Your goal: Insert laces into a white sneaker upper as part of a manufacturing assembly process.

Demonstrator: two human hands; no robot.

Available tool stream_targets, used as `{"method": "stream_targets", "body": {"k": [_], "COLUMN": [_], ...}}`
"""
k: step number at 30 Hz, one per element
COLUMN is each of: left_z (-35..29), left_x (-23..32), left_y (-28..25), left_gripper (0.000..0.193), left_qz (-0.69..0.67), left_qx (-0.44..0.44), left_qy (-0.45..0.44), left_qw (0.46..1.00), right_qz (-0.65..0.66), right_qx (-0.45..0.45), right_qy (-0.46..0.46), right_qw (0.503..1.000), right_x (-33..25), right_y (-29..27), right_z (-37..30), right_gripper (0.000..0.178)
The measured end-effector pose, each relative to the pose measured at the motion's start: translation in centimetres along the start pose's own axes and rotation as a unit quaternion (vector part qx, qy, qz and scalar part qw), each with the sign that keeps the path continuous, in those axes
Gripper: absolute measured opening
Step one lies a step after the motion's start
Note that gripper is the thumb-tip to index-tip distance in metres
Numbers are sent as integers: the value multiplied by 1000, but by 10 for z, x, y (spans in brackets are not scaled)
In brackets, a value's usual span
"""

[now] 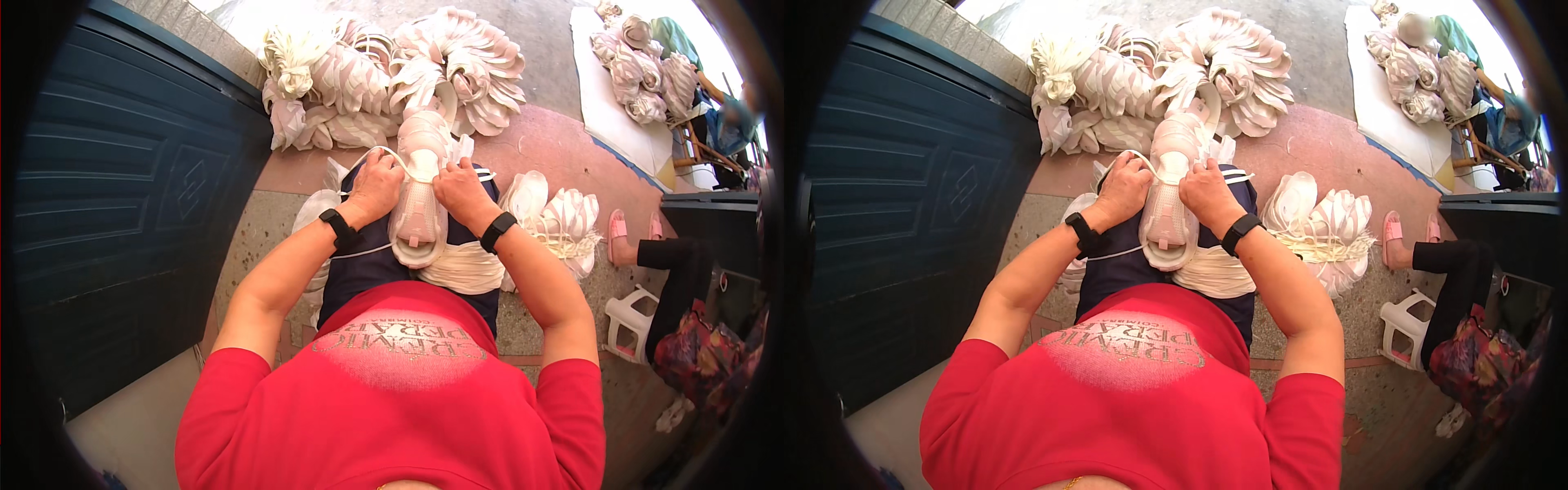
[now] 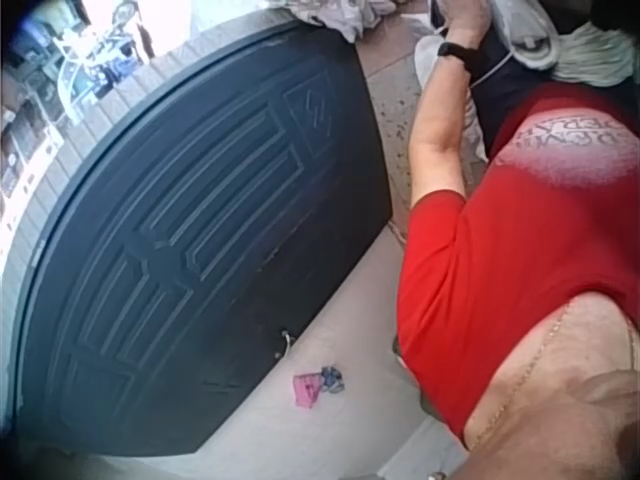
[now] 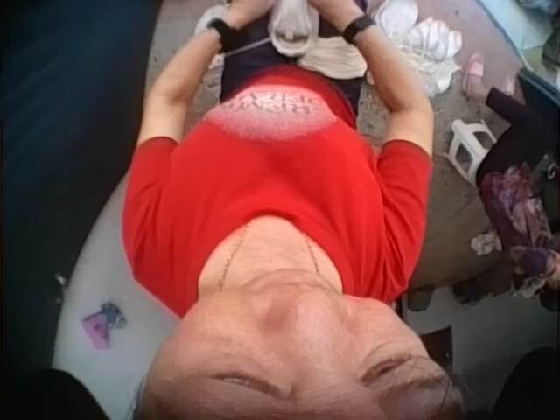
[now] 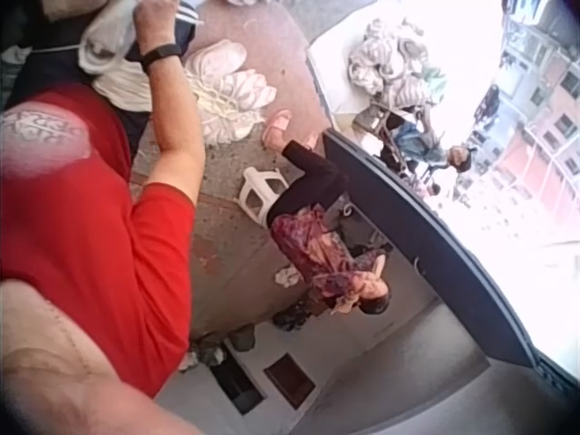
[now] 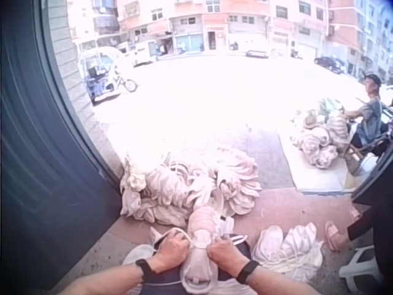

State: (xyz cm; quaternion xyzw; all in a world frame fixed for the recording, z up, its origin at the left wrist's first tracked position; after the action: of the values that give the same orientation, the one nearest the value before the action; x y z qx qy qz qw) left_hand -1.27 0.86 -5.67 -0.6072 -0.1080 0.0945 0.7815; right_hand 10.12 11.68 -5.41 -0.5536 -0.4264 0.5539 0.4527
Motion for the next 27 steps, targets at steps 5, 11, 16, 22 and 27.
{"method": "stream_targets", "body": {"k": [5, 11, 16, 22, 27], "left_z": [5, 10, 6, -7, -5], "left_x": [8, 15, 5, 22, 24], "left_y": [-6, -8, 1, -17, -18], "left_gripper": [8, 8, 9, 24, 33], "left_qz": [42, 122, 5, 57, 98], "left_qx": [-25, -63, -51, -94, -152], "left_qy": [48, 92, -54, -51, -22], "left_qw": [998, 986, 997, 993, 983], "right_qz": [29, 1, 64, 280, 115], "right_qx": [-15, -67, -79, -57, 40], "right_qy": [-21, -62, -14, 150, 155], "right_qw": [999, 996, 995, 946, 980], "right_x": [4, 9, 17, 27, 10], "right_y": [2, 0, 13, 23, 9], "right_z": [5, 10, 13, -4, -10], "right_gripper": [8, 7, 6, 14, 25]}}
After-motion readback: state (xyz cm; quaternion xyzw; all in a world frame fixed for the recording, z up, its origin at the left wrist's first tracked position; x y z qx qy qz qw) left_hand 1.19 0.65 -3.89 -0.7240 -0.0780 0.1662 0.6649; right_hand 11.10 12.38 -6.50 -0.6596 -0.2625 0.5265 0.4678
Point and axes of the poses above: each hand's wrist, its own z-axis towards the middle knuckle, its own y-axis out of the palm, x = y × z, the point moved 3 cm from there along z, towards the middle knuckle, and after that the axes turned 15 degrees about z, right-handed, at the moved point
